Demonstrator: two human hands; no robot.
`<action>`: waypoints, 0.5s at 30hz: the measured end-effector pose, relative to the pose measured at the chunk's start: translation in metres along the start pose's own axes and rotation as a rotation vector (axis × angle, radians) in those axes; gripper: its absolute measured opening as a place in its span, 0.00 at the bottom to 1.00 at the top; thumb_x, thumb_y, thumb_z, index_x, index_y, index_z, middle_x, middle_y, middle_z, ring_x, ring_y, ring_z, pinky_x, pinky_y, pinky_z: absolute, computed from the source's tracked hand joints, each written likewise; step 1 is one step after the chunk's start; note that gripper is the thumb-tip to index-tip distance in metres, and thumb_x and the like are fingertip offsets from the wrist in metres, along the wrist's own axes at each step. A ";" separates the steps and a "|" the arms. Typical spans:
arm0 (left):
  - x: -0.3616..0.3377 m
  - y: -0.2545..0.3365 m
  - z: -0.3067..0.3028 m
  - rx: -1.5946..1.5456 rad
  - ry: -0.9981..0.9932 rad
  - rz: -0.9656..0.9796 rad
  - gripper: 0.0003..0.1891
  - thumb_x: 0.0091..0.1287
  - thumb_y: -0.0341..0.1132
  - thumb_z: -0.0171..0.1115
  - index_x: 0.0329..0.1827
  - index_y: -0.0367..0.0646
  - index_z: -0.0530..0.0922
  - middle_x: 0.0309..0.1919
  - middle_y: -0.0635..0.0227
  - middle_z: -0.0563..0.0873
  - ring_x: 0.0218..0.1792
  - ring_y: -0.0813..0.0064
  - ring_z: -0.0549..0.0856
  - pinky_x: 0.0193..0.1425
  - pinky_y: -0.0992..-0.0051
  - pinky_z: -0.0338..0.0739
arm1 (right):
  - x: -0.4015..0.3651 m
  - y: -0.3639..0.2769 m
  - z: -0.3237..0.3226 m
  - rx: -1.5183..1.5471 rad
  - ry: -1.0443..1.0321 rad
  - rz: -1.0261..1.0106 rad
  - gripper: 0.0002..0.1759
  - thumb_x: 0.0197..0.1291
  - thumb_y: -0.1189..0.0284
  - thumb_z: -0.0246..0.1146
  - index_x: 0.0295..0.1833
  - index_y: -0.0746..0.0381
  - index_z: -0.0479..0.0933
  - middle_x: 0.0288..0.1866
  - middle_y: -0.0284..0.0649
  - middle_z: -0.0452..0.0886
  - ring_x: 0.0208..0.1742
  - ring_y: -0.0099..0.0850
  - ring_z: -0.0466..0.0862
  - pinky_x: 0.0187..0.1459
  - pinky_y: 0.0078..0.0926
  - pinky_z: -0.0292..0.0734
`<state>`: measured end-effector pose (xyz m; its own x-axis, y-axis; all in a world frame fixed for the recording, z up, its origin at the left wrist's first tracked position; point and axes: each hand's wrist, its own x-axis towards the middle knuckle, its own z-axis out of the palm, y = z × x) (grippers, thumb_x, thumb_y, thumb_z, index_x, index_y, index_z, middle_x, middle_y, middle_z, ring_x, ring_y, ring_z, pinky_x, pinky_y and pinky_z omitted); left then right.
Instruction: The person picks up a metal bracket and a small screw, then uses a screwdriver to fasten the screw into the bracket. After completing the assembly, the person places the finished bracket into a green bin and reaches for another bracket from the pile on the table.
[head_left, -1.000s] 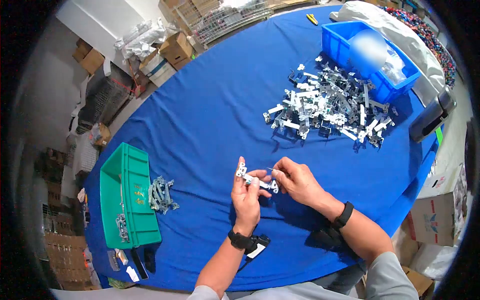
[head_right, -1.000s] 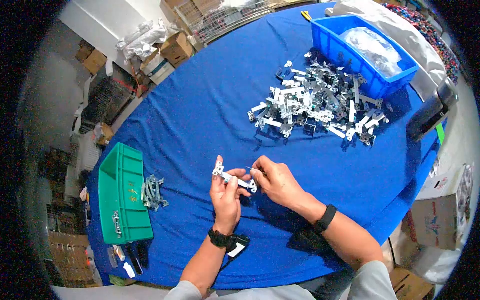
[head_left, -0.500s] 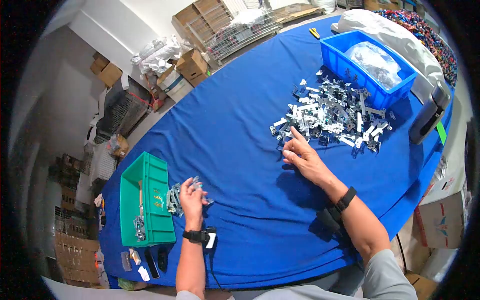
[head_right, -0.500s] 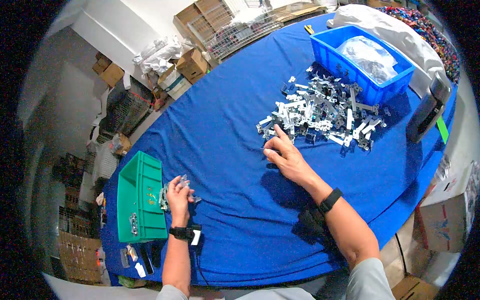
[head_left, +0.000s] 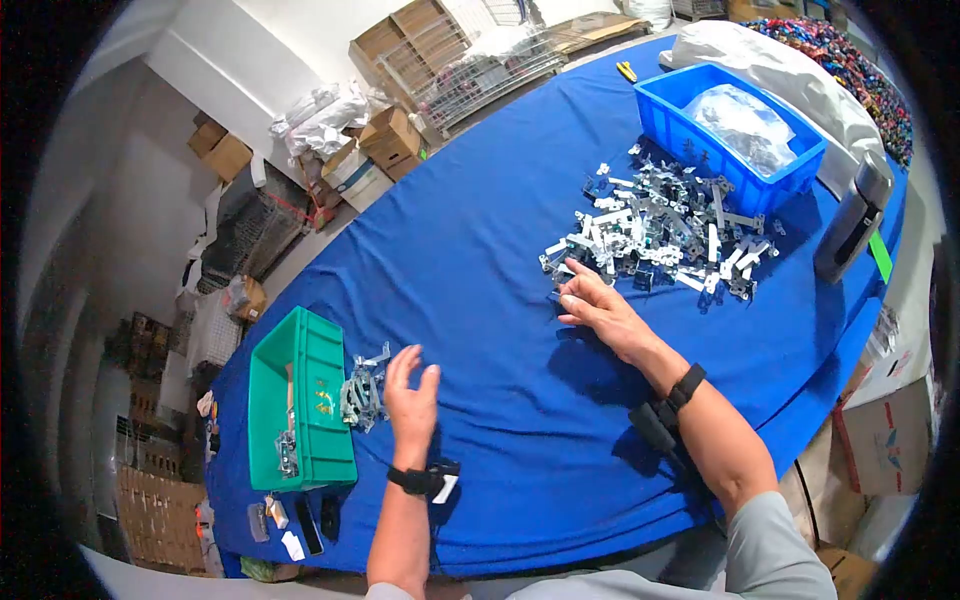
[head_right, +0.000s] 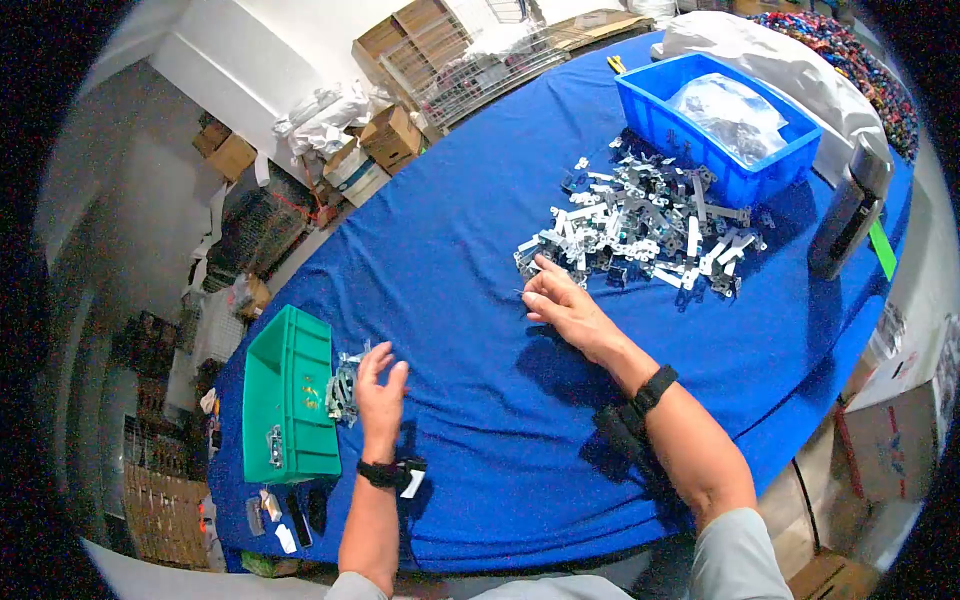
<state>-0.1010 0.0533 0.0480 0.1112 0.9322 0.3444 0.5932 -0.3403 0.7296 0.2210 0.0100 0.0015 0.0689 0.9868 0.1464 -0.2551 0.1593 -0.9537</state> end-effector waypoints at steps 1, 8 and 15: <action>-0.002 0.000 0.009 -0.015 -0.051 0.019 0.20 0.64 0.28 0.67 0.60 0.40 0.80 0.61 0.60 0.80 0.57 0.66 0.82 0.49 0.71 0.82 | -0.001 -0.005 0.001 0.121 -0.023 0.105 0.10 0.73 0.64 0.59 0.48 0.60 0.77 0.85 0.54 0.45 0.81 0.35 0.57 0.66 0.32 0.69; -0.029 0.032 0.054 -0.219 -0.240 -0.051 0.18 0.66 0.28 0.67 0.59 0.36 0.82 0.61 0.61 0.81 0.54 0.71 0.85 0.38 0.76 0.87 | 0.007 0.004 0.002 0.121 -0.124 0.074 0.10 0.73 0.64 0.59 0.47 0.60 0.78 0.85 0.53 0.45 0.80 0.31 0.58 0.64 0.29 0.69; -0.030 0.054 0.075 -0.344 -0.330 -0.150 0.17 0.70 0.30 0.63 0.60 0.37 0.81 0.59 0.62 0.82 0.54 0.72 0.85 0.39 0.74 0.87 | -0.002 0.002 0.007 -0.107 -0.086 0.002 0.11 0.72 0.65 0.60 0.44 0.62 0.78 0.74 0.52 0.68 0.82 0.34 0.53 0.73 0.34 0.54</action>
<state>-0.0124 0.0168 0.0324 0.3240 0.9444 0.0560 0.3309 -0.1686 0.9285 0.2138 0.0087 0.0006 -0.0158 0.9866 0.1623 -0.1507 0.1581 -0.9758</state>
